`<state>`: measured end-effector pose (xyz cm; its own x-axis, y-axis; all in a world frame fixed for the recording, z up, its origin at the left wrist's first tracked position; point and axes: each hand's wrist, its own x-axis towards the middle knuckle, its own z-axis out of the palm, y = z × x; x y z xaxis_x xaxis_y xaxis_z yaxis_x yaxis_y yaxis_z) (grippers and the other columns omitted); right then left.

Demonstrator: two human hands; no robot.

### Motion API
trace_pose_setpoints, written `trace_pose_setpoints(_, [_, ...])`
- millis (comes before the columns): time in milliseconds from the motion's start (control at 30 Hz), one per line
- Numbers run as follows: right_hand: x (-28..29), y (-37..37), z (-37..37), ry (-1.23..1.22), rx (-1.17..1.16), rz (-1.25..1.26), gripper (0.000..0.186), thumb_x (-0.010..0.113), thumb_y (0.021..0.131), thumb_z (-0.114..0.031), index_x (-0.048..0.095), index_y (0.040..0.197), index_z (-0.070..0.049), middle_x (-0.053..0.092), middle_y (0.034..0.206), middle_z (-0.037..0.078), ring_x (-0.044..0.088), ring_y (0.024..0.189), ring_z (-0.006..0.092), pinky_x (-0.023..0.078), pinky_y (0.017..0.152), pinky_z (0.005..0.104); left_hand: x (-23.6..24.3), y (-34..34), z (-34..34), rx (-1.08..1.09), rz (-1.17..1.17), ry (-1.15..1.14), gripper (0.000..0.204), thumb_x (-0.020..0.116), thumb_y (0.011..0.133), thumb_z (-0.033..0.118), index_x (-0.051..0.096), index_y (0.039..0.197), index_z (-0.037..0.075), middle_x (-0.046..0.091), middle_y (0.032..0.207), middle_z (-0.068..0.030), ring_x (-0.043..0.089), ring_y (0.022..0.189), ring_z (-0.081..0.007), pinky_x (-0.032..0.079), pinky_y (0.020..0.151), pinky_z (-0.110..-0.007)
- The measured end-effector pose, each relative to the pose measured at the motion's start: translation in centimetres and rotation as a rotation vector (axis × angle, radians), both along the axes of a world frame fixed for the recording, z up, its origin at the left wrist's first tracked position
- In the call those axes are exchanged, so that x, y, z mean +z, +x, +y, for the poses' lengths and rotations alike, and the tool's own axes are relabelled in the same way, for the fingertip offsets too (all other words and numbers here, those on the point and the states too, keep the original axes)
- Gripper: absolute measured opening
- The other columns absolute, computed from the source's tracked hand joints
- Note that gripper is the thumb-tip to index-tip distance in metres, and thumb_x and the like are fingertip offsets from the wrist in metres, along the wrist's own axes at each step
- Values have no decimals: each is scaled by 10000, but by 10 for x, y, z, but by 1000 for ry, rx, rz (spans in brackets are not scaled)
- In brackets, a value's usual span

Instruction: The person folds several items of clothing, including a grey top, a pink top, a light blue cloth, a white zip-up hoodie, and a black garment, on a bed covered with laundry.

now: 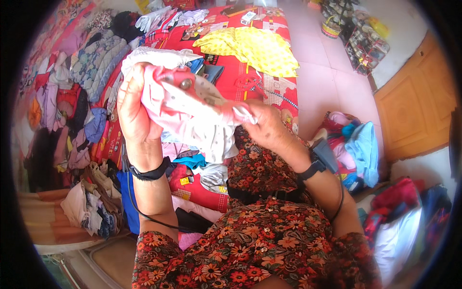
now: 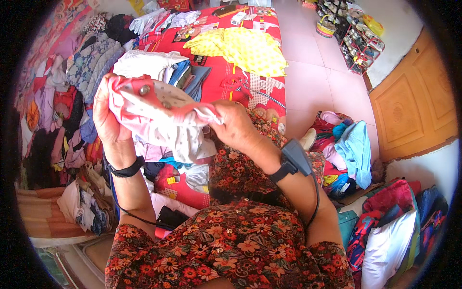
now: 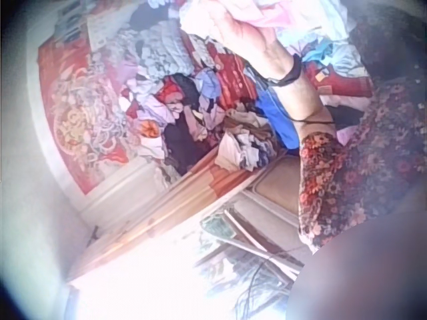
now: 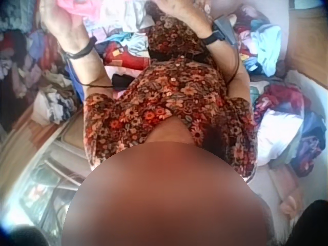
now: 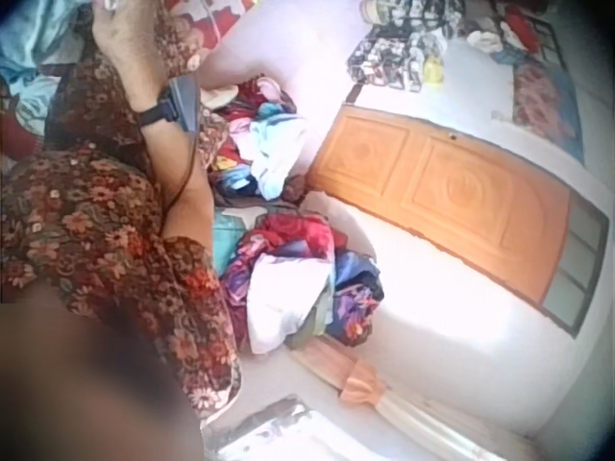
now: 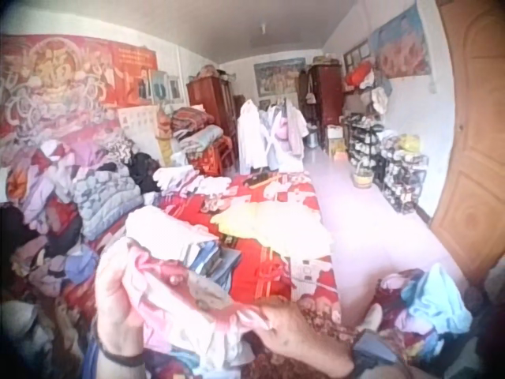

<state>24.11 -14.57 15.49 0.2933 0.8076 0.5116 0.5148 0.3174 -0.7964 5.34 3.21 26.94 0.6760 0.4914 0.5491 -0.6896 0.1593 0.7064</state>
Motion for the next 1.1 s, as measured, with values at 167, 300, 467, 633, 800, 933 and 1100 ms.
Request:
trace_pose_setpoints(167, [55, 53, 1, 99, -254, -150, 204, 593, 837, -21, 641, 1035, -35, 660, 879, 174, 651, 796, 309, 511, 712, 352, 18, 3, 7, 0, -76, -16, 231, 529, 966, 162, 617, 1111, 5, 659, 1135, -110, 622, 1051, -200, 478, 958, -376])
trace_pose_setpoints(300, [125, 90, -4, 273, -301, -269, 193, 579, 857, -36, 632, 1042, -22, 672, 904, 170, 661, 796, 287, 518, 726, 330, 28, 9, -11, 154, -34, -67, 246, 519, 975, 168, 593, 1128, -10, 656, 1112, -108, 627, 1010, -195, 490, 917, -347])
trace_pose_setpoints(467, [183, 87, -23, 259, -56, 243, 250, 476, 953, -83, 609, 1149, -1, 673, 1008, 61, 640, 879, 123, 523, 784, 267, 39, 0, -55, -87, 157, 404, 246, 613, 928, 173, 609, 1065, -32, 661, 923, -76, 626, 831, -134, 504, 756, -284])
trace_pose_setpoints(633, [186, 69, -42, 189, 205, 388, 371, 544, 949, -231, 575, 1230, 9, 672, 1072, 106, 664, 932, 179, 539, 835, 310, 46, 30, -67, -27, 400, 594, 233, 649, 906, 133, 626, 1091, -7, 662, 963, -52, 615, 871, -120, 507, 789, -275])
trace_pose_setpoints(800, [174, 64, -52, 95, 400, 397, 443, 594, 906, -229, 547, 1277, 9, 650, 1141, 131, 647, 1016, 196, 523, 888, 320, 26, 92, -63, 177, 255, 598, 498, 697, 878, 198, 509, 1300, 12, 608, 1194, -73, 538, 1131, -155, 439, 968, -315])
trace_pose_setpoints(933, [173, 75, -67, -64, 301, 440, 414, 599, 925, -240, 558, 1257, 3, 654, 1114, 87, 640, 980, 164, 523, 851, 290, 15, 104, -72, -294, 496, 496, 393, 704, 869, 175, 598, 1217, 26, 645, 1092, -15, 570, 1005, -99, 451, 917, -276])
trace_pose_setpoints(1100, [163, 83, -89, -304, 60, 426, 286, 564, 942, -173, 609, 1177, -15, 679, 1026, 63, 658, 849, 121, 544, 779, 271, 11, 96, -73, -174, 359, 260, 278, 662, 869, 92, 635, 1139, 32, 673, 1025, -16, 612, 922, -95, 481, 861, -266])
